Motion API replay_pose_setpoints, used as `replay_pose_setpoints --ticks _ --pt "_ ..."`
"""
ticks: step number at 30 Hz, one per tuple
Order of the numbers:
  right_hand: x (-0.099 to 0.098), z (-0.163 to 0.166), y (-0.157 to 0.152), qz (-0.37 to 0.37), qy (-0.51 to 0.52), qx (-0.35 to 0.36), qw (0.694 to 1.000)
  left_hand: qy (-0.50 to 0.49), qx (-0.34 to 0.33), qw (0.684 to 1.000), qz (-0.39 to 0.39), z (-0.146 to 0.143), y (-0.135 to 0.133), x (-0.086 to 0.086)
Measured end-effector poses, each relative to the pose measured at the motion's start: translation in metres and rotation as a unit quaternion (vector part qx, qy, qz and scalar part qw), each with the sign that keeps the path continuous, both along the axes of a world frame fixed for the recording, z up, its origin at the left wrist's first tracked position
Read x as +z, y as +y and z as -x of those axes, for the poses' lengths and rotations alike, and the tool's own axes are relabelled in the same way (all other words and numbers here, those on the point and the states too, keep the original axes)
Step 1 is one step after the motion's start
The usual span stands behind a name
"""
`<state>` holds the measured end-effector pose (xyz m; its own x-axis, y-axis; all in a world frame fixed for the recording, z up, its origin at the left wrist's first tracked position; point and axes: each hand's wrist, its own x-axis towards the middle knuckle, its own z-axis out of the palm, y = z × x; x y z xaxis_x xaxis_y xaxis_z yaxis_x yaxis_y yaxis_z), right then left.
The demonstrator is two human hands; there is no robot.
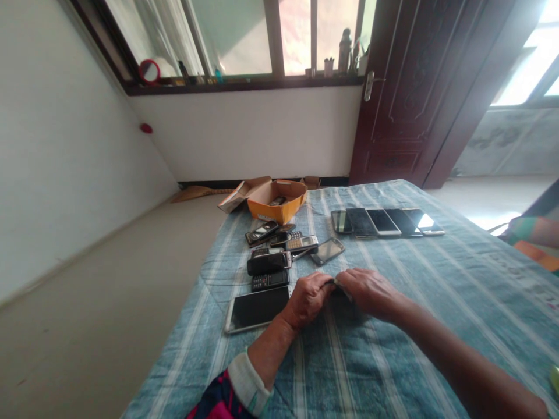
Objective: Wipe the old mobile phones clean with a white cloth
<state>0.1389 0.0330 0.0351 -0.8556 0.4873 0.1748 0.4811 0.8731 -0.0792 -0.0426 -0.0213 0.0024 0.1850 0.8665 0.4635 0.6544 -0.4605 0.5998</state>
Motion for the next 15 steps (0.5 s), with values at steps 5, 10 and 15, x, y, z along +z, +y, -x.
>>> replay_pose_setpoints --ticks 5,10,15 --pt "0.000 -0.022 0.003 0.010 -0.022 -0.014 1.000 0.023 0.015 1.000 -0.002 -0.003 0.000 -0.001" --pt "0.000 -0.034 0.002 0.009 -0.019 -0.032 0.999 0.019 0.025 0.999 -0.012 -0.005 -0.001 0.000" --pt "-0.002 -0.020 -0.001 -0.015 -0.025 -0.027 0.999 0.013 0.030 0.999 -0.010 -0.004 0.000 0.001"
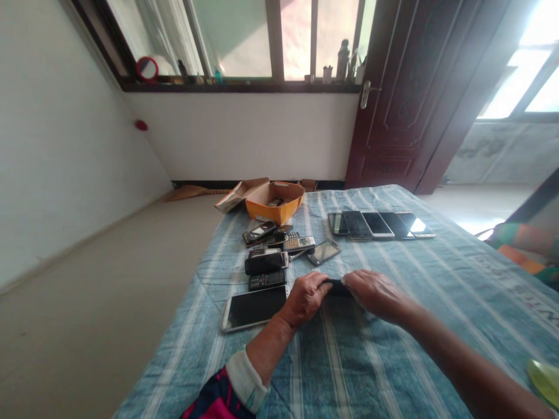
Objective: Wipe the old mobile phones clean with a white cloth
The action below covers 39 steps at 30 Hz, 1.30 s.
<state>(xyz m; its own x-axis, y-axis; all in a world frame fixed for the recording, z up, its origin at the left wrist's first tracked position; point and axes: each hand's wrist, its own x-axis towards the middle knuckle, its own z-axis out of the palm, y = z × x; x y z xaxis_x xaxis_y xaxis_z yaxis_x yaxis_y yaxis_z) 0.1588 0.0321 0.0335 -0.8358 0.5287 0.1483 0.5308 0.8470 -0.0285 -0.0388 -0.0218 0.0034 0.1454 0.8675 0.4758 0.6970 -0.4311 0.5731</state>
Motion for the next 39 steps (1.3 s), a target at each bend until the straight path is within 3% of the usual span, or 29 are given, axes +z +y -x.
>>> replay_pose_setpoints --ticks 6,16,25,34,39 --pt "-0.002 0.022 -0.003 -0.027 0.025 0.019 0.999 -0.012 -0.013 1.000 0.011 0.003 -0.001 0.001" --pt "-0.007 -0.021 0.007 -0.022 0.040 0.002 0.999 -0.027 -0.006 1.000 0.009 0.002 -0.001 0.001" --pt "-0.014 0.024 0.000 -0.086 0.060 0.018 0.994 -0.040 -0.001 0.998 0.040 0.003 -0.003 0.007" --pt "-0.020 -0.016 0.020 -0.096 0.097 0.022 0.990 -0.075 0.024 0.992 0.103 0.001 -0.003 0.006" --pt "-0.026 0.002 0.016 -0.147 0.138 0.010 0.979 -0.092 0.045 0.987 0.122 0.001 -0.001 0.006"
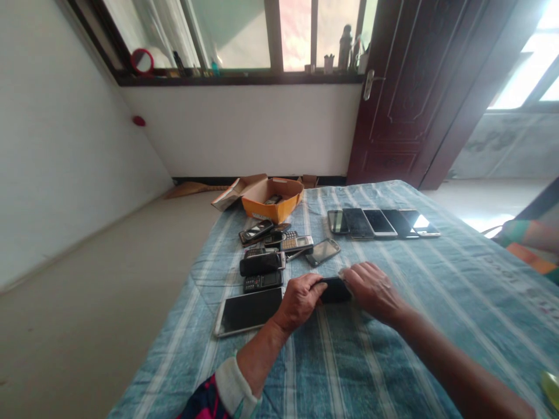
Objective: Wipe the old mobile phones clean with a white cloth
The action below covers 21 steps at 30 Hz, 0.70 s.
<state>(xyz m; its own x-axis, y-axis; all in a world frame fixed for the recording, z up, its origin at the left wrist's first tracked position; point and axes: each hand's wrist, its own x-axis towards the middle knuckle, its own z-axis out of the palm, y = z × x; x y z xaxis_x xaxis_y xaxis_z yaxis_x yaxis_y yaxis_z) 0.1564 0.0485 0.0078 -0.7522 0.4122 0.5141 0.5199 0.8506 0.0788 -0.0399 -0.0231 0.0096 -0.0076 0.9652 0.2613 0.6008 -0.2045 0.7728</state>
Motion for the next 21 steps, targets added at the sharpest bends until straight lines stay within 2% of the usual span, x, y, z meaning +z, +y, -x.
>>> replay_pose_setpoints --ticks 6,13,18,21 --pt "-0.007 0.028 -0.001 -0.018 0.041 0.022 0.999 -0.088 0.001 0.994 0.066 0.002 0.002 -0.002" --pt "-0.020 0.033 0.002 -0.032 0.092 0.024 0.995 -0.223 0.036 0.958 0.177 -0.002 0.007 -0.006" --pt "-0.024 0.037 -0.013 -0.038 0.102 0.055 0.993 -0.265 0.074 0.933 0.232 -0.007 0.009 -0.002" --pt "-0.028 0.038 -0.022 -0.014 0.116 0.060 0.991 -0.270 0.083 0.925 0.254 -0.007 0.010 0.000"
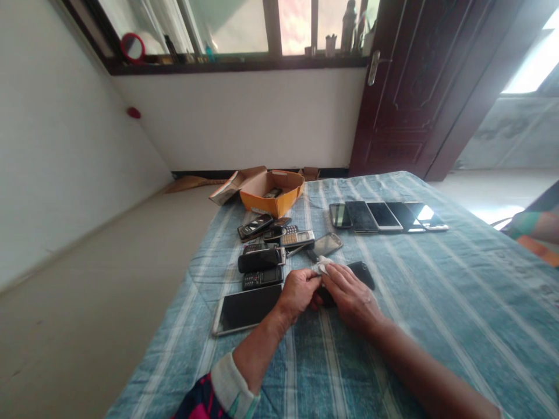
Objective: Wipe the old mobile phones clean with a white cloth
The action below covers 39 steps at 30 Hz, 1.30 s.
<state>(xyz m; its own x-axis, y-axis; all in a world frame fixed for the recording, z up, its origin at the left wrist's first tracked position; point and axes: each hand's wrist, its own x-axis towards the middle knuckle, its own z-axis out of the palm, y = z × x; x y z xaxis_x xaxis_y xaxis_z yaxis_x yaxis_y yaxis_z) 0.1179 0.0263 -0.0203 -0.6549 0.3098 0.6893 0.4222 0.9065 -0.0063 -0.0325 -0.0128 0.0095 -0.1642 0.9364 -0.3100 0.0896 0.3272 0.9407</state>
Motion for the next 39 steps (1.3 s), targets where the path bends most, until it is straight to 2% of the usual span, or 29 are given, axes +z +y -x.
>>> replay_pose_setpoints --ticks 7,11,16,19,21,27,31,36,39 --pt "-0.006 0.000 -0.015 0.017 -0.007 -0.036 0.999 -0.054 -0.022 0.998 0.033 0.009 0.003 0.002" --pt "-0.006 -0.012 -0.018 0.014 -0.025 -0.051 0.998 -0.057 -0.016 0.997 0.050 0.010 0.004 0.003" --pt "-0.014 -0.039 -0.007 0.026 -0.026 -0.145 0.989 -0.050 -0.007 0.997 0.060 0.009 0.005 0.005" --pt "-0.017 -0.043 -0.006 0.043 -0.027 -0.187 0.981 -0.045 -0.008 0.997 0.058 0.008 0.006 0.005" --pt "-0.015 -0.035 -0.011 0.043 -0.015 -0.171 0.984 -0.041 -0.014 0.997 0.058 0.008 0.006 0.005" --pt "-0.007 0.003 -0.034 0.057 0.004 -0.057 0.997 -0.068 -0.013 0.996 0.047 0.009 0.005 0.007" --pt "-0.004 0.009 -0.036 0.081 -0.010 -0.051 0.995 -0.079 -0.004 0.996 0.042 0.008 0.005 0.009" --pt "0.001 0.015 -0.023 0.127 -0.032 -0.068 0.989 -0.065 0.004 0.997 0.047 0.006 0.006 0.011" --pt "0.002 0.015 -0.022 0.128 -0.033 -0.071 0.989 -0.068 0.005 0.996 0.051 0.006 0.006 0.011"
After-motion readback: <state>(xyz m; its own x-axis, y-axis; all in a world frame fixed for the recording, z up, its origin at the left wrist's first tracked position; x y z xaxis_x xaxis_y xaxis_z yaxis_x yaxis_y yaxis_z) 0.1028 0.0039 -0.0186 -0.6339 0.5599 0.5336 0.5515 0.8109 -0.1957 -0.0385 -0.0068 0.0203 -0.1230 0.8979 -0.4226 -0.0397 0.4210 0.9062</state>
